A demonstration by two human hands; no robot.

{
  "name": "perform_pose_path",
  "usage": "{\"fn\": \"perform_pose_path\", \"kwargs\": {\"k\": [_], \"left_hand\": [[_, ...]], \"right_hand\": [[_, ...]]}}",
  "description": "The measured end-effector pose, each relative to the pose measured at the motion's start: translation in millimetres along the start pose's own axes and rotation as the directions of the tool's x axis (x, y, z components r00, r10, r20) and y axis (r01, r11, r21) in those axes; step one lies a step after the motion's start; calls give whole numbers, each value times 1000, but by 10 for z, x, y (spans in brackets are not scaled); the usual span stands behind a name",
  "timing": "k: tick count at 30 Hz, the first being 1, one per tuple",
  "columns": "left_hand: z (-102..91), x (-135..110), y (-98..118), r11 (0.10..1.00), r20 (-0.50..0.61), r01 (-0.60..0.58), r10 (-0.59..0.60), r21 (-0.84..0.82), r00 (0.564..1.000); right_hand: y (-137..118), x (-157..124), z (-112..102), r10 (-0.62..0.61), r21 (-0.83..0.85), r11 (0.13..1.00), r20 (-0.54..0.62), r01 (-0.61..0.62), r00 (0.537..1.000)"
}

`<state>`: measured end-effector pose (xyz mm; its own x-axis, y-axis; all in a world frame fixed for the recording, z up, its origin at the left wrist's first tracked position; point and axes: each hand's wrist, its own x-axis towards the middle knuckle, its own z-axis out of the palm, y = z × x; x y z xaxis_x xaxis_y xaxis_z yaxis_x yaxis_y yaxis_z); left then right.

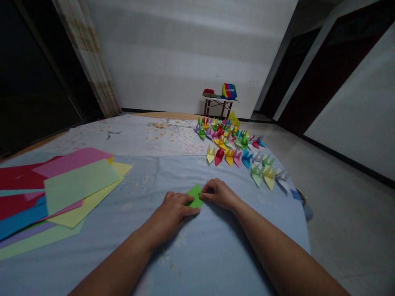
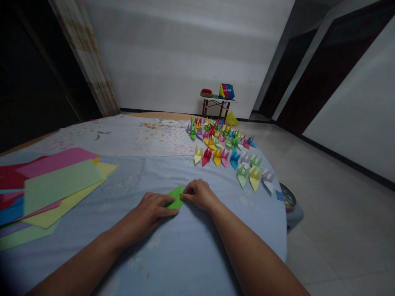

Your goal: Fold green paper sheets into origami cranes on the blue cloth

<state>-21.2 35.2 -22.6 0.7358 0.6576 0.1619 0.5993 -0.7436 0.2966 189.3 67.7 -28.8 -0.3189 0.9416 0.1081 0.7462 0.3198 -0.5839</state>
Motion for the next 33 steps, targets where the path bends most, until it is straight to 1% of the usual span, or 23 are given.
{"fn": "perform_pose_path", "kwargs": {"k": [9, 13, 21, 26, 33], "left_hand": [[-34, -21, 24, 1000, 7, -8, 8, -28, 1000], [-51, -21, 40, 999, 7, -16, 17, -32, 1000], [-64, -12, 42, 1000, 61, 1, -1, -1, 998], [-74, -1, 59, 999, 61, 21, -19, -28, 998], [-96, -9, 93, 1000, 62, 23, -23, 1, 998]], "right_hand": [[-27, -3, -15, -4, -21, 1000, -5, 4, 1000], [-25, -2, -20, -1, -17, 1000, 10, 1, 1000], [-12, -4, -10, -13, -15, 1000, -1, 13, 1000], [-35, -8, -26, -4, -10, 1000, 8, 4, 1000], [-11, -2, -10, -13, -9, 1000, 10, 14, 1000]]}}
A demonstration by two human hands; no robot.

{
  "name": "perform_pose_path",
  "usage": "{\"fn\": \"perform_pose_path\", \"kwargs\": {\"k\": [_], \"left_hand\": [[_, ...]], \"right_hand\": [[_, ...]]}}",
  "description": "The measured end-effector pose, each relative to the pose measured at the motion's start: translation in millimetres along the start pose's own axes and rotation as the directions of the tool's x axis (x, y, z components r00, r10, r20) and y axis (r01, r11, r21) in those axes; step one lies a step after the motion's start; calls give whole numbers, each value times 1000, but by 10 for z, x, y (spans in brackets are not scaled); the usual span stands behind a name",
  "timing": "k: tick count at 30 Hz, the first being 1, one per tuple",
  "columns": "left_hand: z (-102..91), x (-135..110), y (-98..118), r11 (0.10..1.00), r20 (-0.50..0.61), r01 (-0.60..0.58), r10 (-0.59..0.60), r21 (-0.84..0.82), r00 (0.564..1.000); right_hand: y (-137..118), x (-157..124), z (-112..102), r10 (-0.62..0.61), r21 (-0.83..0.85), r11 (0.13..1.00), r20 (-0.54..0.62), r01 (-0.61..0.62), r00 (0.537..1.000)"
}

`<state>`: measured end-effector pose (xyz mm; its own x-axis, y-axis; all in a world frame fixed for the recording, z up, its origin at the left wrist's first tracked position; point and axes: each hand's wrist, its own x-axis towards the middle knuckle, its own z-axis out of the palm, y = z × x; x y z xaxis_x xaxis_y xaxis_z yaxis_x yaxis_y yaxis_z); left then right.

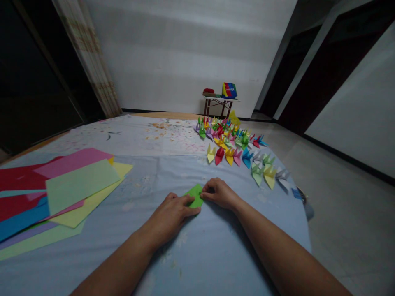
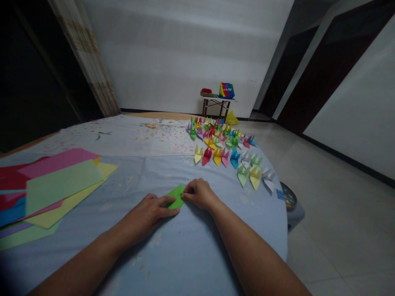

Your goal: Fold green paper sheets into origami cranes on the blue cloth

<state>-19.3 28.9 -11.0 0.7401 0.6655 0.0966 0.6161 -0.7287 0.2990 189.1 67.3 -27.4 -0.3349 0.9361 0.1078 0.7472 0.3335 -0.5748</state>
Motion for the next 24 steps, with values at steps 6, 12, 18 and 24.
{"fn": "perform_pose_path", "kwargs": {"k": [6, 12, 18, 24], "left_hand": [[3, -11, 31, 1000, -10, 16, -16, 2, 1000], [2, -11, 40, 1000, -23, -3, 3, 12, 1000], [-22, -3, 61, 1000, -5, -3, 3, 2, 1000], [19, 16, 50, 998, 9, -41, 41, 40, 999]], "right_hand": [[-30, -2, -8, 19, 6, 1000, -4, -19, 1000], [-6, 2, 6, 38, 15, 999, -27, -38, 999], [19, 20, 13, 34, 40, 999, 0, -34, 999], [-10, 24, 5, 75, 2, 997, 10, -75, 997]]}}
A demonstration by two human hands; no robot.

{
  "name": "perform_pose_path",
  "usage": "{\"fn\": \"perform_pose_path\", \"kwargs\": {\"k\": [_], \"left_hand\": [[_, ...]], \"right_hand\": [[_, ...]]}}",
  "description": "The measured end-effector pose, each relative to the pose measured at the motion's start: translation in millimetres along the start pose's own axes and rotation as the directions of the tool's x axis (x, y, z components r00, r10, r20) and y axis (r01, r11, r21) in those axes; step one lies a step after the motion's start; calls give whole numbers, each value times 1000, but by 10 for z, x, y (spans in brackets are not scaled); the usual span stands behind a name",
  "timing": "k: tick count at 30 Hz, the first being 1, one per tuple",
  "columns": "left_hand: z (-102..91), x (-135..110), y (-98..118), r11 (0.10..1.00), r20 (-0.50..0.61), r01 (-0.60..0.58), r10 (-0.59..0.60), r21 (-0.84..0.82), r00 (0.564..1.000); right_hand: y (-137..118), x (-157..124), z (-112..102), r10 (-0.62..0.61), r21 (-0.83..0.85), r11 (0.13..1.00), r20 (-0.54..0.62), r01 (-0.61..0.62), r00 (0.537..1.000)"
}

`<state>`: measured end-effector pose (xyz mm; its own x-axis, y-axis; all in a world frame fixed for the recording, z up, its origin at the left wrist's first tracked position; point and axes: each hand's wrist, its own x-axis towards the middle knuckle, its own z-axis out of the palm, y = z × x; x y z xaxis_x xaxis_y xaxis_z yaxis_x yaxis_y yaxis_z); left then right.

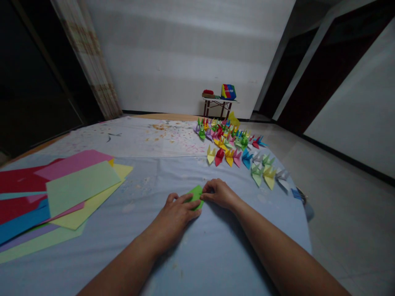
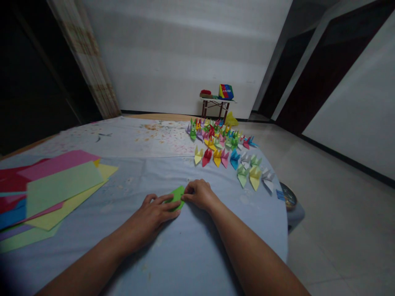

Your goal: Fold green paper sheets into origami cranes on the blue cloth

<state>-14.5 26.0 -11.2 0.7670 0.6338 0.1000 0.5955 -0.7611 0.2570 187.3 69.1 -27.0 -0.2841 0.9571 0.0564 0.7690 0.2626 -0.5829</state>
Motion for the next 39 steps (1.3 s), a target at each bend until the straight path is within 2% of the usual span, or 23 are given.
{"fn": "perform_pose_path", "kwargs": {"k": [9, 14, 24, 28, 32, 36, 39], "left_hand": [[15, 2, 13, 998, -23, -54, 53, -34, 998], [22, -3, 7, 998, 18, -8, 9, -70, 1000], [4, -1, 39, 997, 28, 38, -36, -68, 999], [23, -18, 49, 998, -9, 5, -6, -55, 1000], [32, -18, 41, 998, -8, -22, 21, -62, 1000], [22, -4, 23, 997, -11, -17, 17, -79, 1000], [39, 0, 15, 995, -33, -30, 27, -90, 999]], "right_hand": [[-60, -35, -2, 16, -89, 996, -35, -19, 999], [-36, -21, 9, 51, -113, 992, -56, -57, 997], [5, 19, -11, 88, -12, 996, -38, -89, 995], [91, 35, 20, 105, 26, 994, -91, -103, 990], [159, 35, 6, 71, -3, 997, -133, -72, 989], [105, -5, -36, 32, -28, 999, -199, -38, 979], [24, -39, -34, 18, -76, 997, -143, -29, 990]]}}
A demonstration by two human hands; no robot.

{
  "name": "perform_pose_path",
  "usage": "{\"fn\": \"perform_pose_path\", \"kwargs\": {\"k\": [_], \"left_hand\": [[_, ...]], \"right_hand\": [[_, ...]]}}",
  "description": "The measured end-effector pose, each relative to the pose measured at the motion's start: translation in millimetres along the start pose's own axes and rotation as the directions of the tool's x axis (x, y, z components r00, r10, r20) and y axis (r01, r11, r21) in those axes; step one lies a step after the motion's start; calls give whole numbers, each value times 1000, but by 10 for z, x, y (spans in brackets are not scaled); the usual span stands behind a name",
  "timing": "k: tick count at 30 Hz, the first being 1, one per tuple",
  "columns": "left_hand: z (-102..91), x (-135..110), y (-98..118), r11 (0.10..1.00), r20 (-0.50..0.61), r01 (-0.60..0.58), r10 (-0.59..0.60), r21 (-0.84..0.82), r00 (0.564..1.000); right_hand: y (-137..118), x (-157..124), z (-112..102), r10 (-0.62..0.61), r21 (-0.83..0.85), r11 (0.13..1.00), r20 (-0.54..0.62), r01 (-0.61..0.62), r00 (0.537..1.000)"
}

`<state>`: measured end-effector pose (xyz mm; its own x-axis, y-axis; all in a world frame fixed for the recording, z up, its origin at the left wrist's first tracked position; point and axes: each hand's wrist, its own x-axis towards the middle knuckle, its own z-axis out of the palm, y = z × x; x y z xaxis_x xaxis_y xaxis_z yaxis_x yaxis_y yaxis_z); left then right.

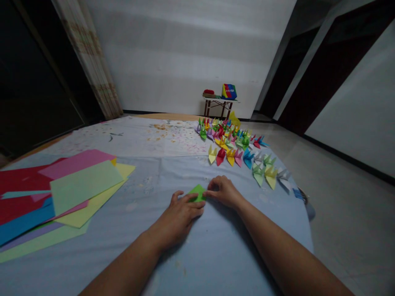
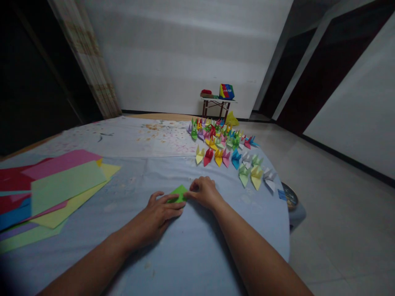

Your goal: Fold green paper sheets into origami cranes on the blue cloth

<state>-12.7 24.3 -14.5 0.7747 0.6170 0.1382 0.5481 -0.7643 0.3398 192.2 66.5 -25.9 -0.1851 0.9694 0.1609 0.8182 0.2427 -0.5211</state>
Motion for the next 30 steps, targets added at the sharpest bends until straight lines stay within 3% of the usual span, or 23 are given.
{"fn": "perform_pose_path", "kwargs": {"k": [3, 6, 12, 23, 25, 28, 30], "left_hand": [[33, 1, 12, 1000, -31, 6, -5, 9, 1000], [44, 1, 58, 998, -39, 9, -7, 56, 999], [-49, -25, 179, 992, 52, 28, -35, 125, 998], [-172, -63, 135, 1000, 126, 24, -24, 1, 992], [-180, -54, 64, 999, 85, 48, -46, -24, 995], [-139, -46, -73, 985, -116, 169, -170, -24, 979], [-82, -51, -153, 982, -175, 188, -188, -19, 966]], "right_hand": [[-45, -11, 14, 19, -43, 999, 77, -16, 997], [-41, 7, 20, 38, -49, 998, 83, -34, 996], [7, 41, 25, 49, -14, 999, 93, -48, 994], [23, 49, 30, 50, -55, 997, 68, -47, 996], [27, 42, 29, 27, -57, 998, 62, -24, 998], [33, 27, 33, -17, -58, 998, 52, 20, 999], [31, 19, 38, -56, -55, 997, 45, 58, 997]]}}
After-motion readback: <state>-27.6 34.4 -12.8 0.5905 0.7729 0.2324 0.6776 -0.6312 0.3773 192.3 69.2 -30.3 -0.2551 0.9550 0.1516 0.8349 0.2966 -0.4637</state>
